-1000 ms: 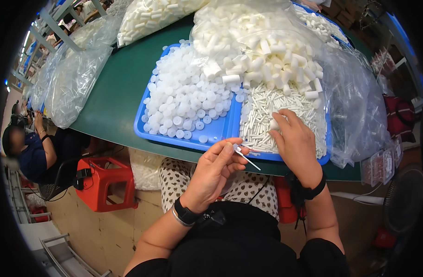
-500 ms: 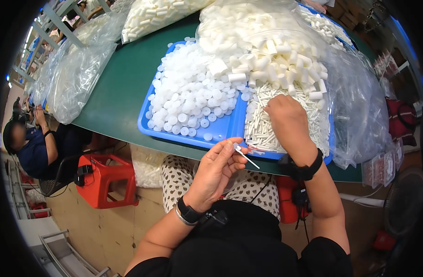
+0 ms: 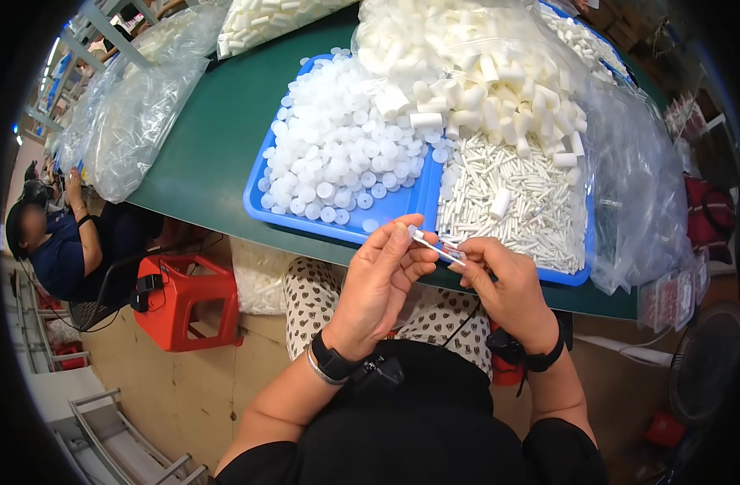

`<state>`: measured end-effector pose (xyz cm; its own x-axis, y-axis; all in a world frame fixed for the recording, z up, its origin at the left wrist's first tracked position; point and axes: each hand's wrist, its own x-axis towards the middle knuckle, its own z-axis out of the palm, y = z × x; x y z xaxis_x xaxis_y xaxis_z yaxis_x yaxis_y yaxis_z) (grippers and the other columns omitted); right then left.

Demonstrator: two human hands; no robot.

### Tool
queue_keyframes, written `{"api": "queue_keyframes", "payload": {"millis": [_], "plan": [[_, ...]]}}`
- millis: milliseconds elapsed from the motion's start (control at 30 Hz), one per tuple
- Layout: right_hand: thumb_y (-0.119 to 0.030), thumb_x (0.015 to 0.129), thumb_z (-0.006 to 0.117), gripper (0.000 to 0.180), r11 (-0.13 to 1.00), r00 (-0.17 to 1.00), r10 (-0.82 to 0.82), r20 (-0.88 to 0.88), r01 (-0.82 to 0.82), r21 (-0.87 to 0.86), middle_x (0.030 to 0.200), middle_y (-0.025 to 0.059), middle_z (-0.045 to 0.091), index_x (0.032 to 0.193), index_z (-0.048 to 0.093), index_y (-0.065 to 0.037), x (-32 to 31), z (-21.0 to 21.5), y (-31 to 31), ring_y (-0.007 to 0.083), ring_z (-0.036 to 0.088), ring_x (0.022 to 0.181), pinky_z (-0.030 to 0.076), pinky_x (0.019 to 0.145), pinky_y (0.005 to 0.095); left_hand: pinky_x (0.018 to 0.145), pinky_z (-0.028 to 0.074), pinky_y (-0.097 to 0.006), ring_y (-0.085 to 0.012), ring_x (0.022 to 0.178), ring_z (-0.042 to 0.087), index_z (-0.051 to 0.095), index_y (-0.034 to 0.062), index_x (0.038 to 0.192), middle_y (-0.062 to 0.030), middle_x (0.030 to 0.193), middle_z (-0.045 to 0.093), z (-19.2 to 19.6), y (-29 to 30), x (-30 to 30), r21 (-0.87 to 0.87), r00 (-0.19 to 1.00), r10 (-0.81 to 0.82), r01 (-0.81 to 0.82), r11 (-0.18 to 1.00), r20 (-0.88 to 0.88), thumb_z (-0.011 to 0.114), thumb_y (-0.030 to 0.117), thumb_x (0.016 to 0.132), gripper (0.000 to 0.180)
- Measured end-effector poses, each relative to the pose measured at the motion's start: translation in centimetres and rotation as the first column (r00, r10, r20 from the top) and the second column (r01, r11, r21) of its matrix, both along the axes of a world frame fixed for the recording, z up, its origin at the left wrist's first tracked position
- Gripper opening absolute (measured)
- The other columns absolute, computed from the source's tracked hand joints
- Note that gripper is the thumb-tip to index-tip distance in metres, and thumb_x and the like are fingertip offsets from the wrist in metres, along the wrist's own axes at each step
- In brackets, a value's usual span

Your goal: The person sits at a green work table and repeatedly assembles small white plastic components. They pick a white disc from a blue tray, insert a thin white rod into it, and slide a white cylindrical piece over the rod. The person handles the items one at a time, placing the finished assemblies into a pile on the table.

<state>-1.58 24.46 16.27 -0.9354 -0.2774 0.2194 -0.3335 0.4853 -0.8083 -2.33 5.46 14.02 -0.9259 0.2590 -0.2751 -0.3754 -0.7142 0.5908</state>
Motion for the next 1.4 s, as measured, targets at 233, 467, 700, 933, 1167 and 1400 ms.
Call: {"api": "queue_keyframes", "payload": {"millis": [233,467,700,933,1167,1400], "plan": [[-0.004,0.083,0.071,0.017,0.997,0.996,-0.052,-0.068,0.056,0.053,0.083,0.0139,0.067,0.097,0.063,0.001,0.8,-0.1,0.2,0.0268,0.066,0.068,0.051,0.058,0.0333,0.082,0.055,-0.028,-0.0149,0.091,0.066,0.053,0.0000,0.124,-0.0125,0.107,0.065,-0.4,0.6,0.0,-0.073,1.000,0.013,-0.014,0.997,-0.026,0.052,0.024,0.102,0.033],[-0.004,0.082,0.072,0.016,0.990,0.977,-0.038,-0.209,0.065,0.124,0.083,0.0133,0.067,0.095,0.065,0.001,0.8,0.2,0.2,0.0270,0.066,0.068,0.051,0.058,0.0334,0.082,0.055,-0.028,-0.0151,0.090,0.066,0.054,-0.0003,0.124,-0.0126,0.107,0.066,-0.8,0.7,0.1,-0.144,0.997,0.030,-0.039,0.989,-0.067,0.054,0.021,0.101,0.031],[-0.005,0.087,0.069,0.013,0.997,0.998,-0.031,-0.058,0.026,-0.075,0.081,0.0107,0.068,0.096,0.064,0.002,0.7,0.0,-0.4,0.0186,0.067,0.066,0.053,0.058,0.0287,0.093,0.050,-0.029,-0.0143,0.102,0.062,0.050,-0.0015,0.135,-0.0108,0.121,0.063,-0.2,1.6,1.3,-0.267,0.984,-0.136,0.102,0.958,-0.115,0.055,0.019,0.101,0.040],[-0.013,0.099,0.056,0.017,0.704,0.711,0.286,0.642,0.299,-0.644,0.080,0.0100,0.066,0.107,0.055,0.002,0.1,-0.3,0.7,0.0144,0.066,0.061,0.054,0.054,0.0255,0.095,0.047,-0.028,-0.0134,0.107,0.059,0.052,-0.0012,0.135,-0.0082,0.121,0.063,-0.6,1.8,2.2,-0.195,0.986,-0.164,0.153,0.969,-0.041,0.056,0.017,0.100,0.039],[-0.019,0.097,0.058,0.021,0.996,0.998,-0.067,-0.015,0.068,0.054,0.072,0.0157,0.065,0.105,0.056,0.001,0.2,-1.2,-0.3,0.0262,0.067,0.055,0.050,0.048,0.0334,0.094,0.047,-0.028,-0.0126,0.108,0.059,0.057,0.0008,0.130,-0.0078,0.117,0.065,-0.9,2.0,2.0,-0.243,0.988,-0.119,0.092,0.966,-0.100,0.056,0.018,0.100,0.034],[-0.018,0.091,0.064,0.029,0.685,0.895,-0.343,-0.284,0.445,0.576,0.079,0.0171,0.065,0.110,0.053,0.001,-4.9,-0.7,1.9,0.0379,0.064,0.065,0.051,0.057,0.0425,0.082,0.050,-0.024,-0.0091,0.090,0.060,0.055,0.0011,0.129,-0.0058,0.108,0.064,-1.2,1.8,1.8,-0.220,0.991,-0.119,0.104,0.970,-0.057,0.054,0.021,0.101,0.035]]}}
